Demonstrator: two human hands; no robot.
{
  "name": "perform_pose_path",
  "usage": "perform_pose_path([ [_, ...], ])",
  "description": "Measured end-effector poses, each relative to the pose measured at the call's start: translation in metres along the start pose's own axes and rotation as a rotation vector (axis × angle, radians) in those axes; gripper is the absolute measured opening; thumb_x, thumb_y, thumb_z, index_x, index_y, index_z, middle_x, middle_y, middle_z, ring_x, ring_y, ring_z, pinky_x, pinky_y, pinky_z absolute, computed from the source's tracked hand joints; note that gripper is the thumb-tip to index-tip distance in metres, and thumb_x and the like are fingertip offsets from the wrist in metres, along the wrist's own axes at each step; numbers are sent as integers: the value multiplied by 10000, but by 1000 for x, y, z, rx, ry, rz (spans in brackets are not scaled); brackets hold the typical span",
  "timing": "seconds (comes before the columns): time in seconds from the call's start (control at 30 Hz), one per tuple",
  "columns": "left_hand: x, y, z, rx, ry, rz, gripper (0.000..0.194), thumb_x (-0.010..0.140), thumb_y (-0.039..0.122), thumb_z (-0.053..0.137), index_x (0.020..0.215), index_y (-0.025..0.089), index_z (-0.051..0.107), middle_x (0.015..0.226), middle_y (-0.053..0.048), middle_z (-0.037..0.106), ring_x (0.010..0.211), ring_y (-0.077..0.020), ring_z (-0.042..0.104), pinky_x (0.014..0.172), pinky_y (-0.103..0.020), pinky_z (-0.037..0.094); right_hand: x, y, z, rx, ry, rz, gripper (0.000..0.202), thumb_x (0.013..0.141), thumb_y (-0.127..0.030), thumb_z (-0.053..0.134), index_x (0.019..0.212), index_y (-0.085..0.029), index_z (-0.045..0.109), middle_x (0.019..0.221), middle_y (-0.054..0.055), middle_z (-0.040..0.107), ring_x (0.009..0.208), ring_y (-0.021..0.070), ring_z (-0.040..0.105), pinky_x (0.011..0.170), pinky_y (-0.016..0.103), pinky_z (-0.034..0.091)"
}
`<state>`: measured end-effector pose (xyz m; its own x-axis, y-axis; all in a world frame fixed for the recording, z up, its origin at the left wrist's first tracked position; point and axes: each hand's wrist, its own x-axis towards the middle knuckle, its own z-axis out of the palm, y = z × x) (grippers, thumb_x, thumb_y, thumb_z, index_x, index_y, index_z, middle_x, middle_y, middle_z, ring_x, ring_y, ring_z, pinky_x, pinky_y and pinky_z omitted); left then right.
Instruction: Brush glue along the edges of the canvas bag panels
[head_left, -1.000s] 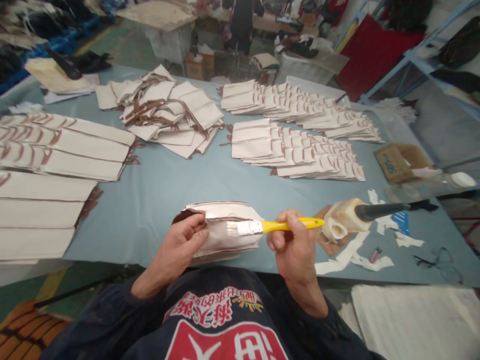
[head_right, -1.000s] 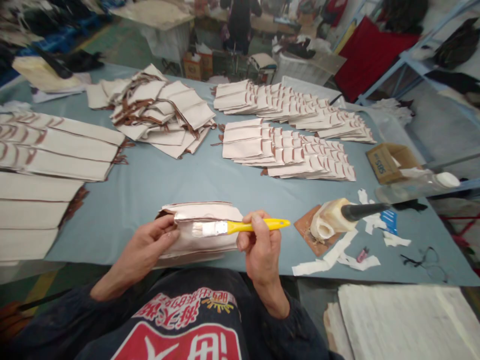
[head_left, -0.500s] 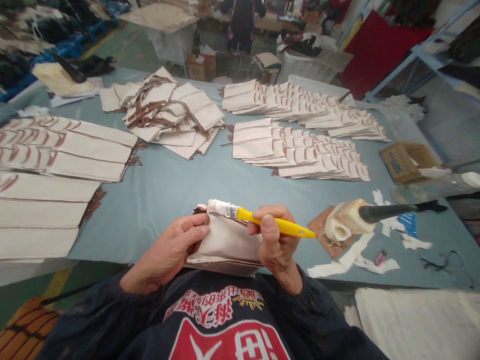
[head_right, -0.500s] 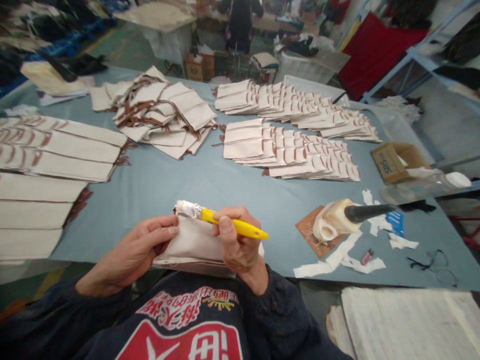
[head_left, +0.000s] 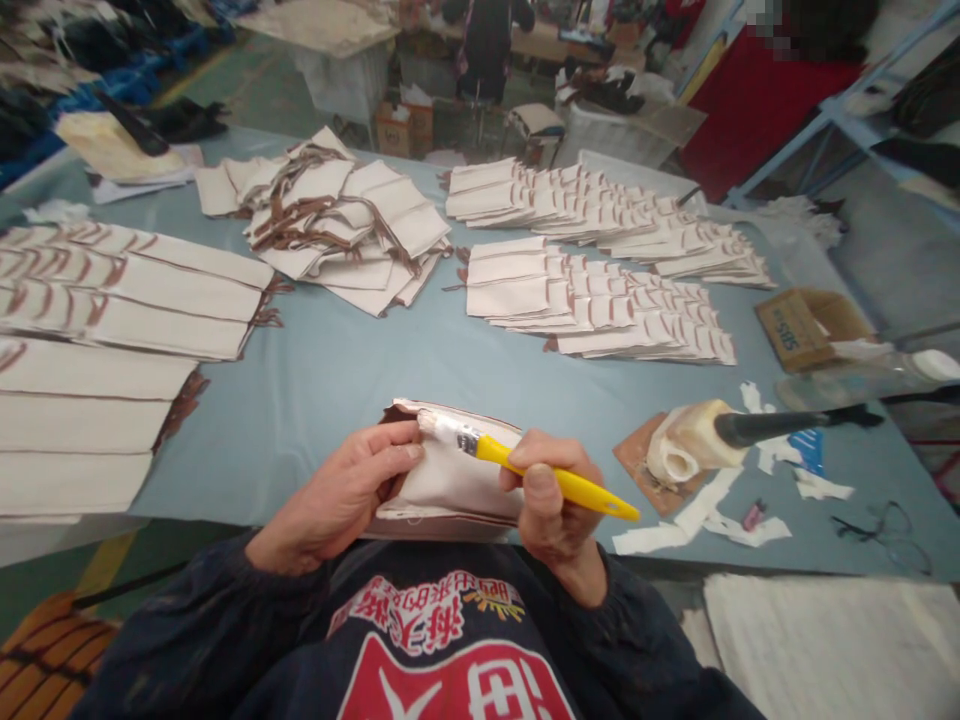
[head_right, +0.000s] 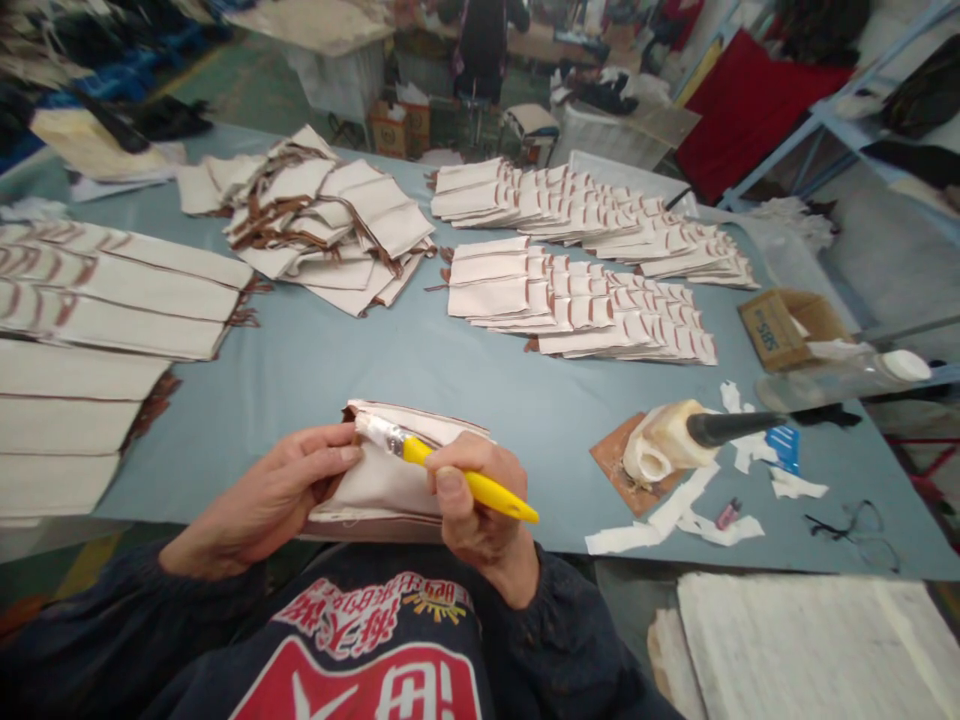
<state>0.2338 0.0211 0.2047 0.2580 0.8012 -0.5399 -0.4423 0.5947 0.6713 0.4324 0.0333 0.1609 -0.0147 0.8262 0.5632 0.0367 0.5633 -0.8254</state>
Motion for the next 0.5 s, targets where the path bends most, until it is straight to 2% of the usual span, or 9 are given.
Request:
perform_pose_path([
  [0.1,0,0,-1,7,-40,-9,263,698,226,903,926,119,824,712,-39,746,544,-85,551,550,-164,483,-1,4,2,-101,43,-18,136,1033,-292,510,983,-258,632,685,-40,659,576,141,634,586,292,517],
  [0.2,-2,1,0,34,-89,-24,361,721,224,875,1060,118,813,801,-74,784,593,-115,614,614,-197,533,1,11,6,-277,116,-58,131,1035,-274,506,1017,-254,634,763,-19,712,673,149,693,666,291,553],
  [0.33,-4,4,2,92,-141,-27,461,738,266,872,1164,112,786,859,-92,798,624,-127,648,619,-189,528,5,20,16,-505,22,-106,131,1031,-250,522,1046,-232,651,857,22,759,714,146,723,678,256,557],
  [0.43,-4,9,-1,142,-181,-41,464,754,339,873,1153,117,790,880,-96,800,676,-149,674,661,-205,537,9,22,23,-544,54,-120,160,1040,-251,498,1027,-215,654,856,28,758,694,139,718,648,237,544],
  [0.5,-3,12,-8,201,-201,-25,449,809,445,828,1123,125,799,900,-101,801,714,-169,682,705,-236,549,14,21,23,-545,105,-104,175,1043,-264,486,1013,-210,649,828,20,740,665,132,695,625,236,525],
])
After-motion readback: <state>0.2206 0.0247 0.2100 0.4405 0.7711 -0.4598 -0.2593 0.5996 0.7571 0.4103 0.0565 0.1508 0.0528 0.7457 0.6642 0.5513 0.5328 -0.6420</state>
